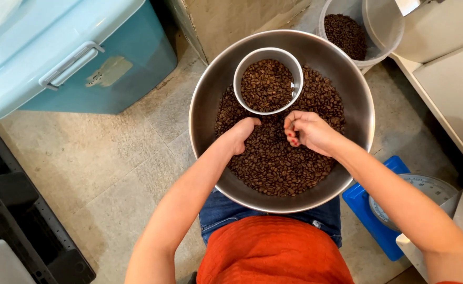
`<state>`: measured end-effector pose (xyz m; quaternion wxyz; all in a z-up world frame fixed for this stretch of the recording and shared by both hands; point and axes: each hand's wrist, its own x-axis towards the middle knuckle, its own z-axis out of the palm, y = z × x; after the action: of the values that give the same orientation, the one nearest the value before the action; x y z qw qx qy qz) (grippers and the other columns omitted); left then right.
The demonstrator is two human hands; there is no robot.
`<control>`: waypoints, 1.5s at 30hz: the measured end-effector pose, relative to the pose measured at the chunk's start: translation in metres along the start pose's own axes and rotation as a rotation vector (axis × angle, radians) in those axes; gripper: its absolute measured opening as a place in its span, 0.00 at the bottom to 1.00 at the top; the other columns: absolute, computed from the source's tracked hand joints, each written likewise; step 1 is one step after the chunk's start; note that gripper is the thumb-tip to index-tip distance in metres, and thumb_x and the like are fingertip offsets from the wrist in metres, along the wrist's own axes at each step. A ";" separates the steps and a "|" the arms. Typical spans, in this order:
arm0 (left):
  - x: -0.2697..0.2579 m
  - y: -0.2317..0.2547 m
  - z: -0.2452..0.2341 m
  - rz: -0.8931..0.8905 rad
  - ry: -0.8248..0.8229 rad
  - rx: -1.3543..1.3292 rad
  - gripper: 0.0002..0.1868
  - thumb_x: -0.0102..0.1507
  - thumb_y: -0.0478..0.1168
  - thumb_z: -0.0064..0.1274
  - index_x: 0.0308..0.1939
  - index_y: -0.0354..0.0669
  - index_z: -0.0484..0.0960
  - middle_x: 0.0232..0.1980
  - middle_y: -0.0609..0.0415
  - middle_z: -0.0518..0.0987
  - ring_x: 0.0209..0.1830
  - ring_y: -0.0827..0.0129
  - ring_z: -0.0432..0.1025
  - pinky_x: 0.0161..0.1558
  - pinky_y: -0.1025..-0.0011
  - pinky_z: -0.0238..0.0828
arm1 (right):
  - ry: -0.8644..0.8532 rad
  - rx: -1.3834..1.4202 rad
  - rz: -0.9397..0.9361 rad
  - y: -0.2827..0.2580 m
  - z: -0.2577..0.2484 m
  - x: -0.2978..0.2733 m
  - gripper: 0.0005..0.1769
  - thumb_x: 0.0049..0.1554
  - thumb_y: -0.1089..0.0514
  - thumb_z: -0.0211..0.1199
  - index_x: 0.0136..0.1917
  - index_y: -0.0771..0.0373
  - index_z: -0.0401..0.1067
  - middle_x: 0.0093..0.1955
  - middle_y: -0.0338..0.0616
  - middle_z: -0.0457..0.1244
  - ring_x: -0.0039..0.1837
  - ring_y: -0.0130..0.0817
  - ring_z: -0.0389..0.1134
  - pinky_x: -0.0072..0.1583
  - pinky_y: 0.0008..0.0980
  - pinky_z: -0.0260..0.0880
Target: Sorting roasted coffee beans by hand to remove defects
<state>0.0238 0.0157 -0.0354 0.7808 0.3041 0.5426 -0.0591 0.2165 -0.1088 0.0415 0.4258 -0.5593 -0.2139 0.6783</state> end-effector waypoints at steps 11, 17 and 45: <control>-0.031 0.013 0.011 -0.018 -0.007 -0.014 0.17 0.63 0.46 0.46 0.46 0.34 0.78 0.31 0.44 0.82 0.34 0.57 0.81 0.44 0.52 0.81 | 0.185 -0.863 -0.400 0.002 0.030 0.006 0.11 0.57 0.66 0.62 0.53 0.62 0.79 0.17 0.31 0.52 0.23 0.23 0.49 0.32 0.23 0.53; -0.024 0.011 0.010 -0.020 -0.011 -0.045 0.18 0.64 0.45 0.46 0.46 0.32 0.79 0.31 0.43 0.82 0.34 0.57 0.81 0.43 0.53 0.81 | 0.177 -0.935 -0.411 0.005 0.031 0.014 0.10 0.58 0.66 0.62 0.53 0.65 0.79 0.17 0.33 0.52 0.22 0.24 0.50 0.32 0.23 0.54; -0.064 0.018 0.024 -0.034 -0.092 -0.203 0.17 0.64 0.42 0.48 0.47 0.28 0.78 0.38 0.35 0.84 0.37 0.50 0.82 0.42 0.48 0.83 | 0.278 -1.472 -0.789 -0.113 0.064 0.000 0.24 0.64 0.56 0.51 0.72 0.58 0.67 0.64 0.52 0.60 0.68 0.53 0.57 0.66 0.58 0.58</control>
<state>0.0249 0.0021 0.0334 0.8305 0.2114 0.5145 -0.0309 0.1947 -0.0350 0.1459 0.1809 -0.6567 -0.7263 0.0924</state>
